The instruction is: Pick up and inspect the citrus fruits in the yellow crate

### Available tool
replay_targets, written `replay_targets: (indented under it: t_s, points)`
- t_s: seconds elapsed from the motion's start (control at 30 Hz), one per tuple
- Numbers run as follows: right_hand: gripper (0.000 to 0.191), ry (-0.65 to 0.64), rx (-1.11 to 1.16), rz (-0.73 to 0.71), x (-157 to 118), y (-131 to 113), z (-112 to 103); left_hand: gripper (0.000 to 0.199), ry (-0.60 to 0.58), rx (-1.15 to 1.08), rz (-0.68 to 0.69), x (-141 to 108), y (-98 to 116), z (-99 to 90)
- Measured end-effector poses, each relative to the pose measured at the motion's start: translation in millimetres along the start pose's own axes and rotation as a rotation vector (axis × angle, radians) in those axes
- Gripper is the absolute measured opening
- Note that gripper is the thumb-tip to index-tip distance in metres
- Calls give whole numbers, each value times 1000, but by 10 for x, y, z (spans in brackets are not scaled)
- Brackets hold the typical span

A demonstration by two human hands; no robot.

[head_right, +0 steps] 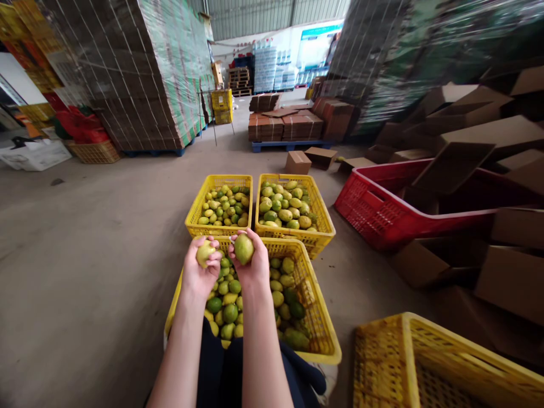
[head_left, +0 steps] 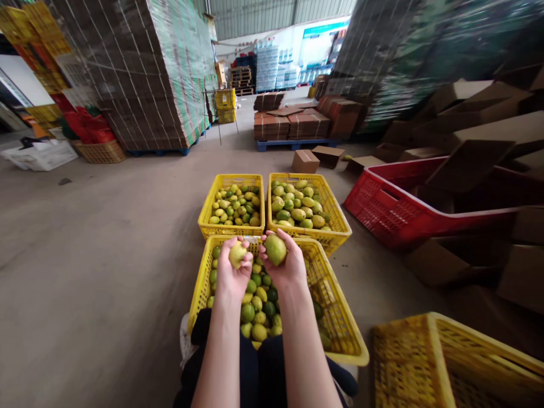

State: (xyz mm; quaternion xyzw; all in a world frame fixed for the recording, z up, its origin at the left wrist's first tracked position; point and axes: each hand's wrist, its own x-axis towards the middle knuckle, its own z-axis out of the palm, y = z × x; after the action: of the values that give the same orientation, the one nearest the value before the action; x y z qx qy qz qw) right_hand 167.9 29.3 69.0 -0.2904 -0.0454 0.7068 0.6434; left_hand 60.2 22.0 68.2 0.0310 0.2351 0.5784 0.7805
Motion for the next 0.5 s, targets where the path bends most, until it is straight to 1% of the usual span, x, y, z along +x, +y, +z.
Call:
replay_targets:
  t_s: [0.17, 0.33, 0.5]
  points:
    - [11, -19, 15, 9, 14, 5, -18, 18, -33, -52, -30, 7, 20, -30]
    - [10, -42, 36, 33, 30, 14, -44, 23, -43, -57, 2, -4, 3, 7]
    - [10, -46, 48, 30, 40, 39, -38, 10, 16, -27, 47, -18, -11, 39]
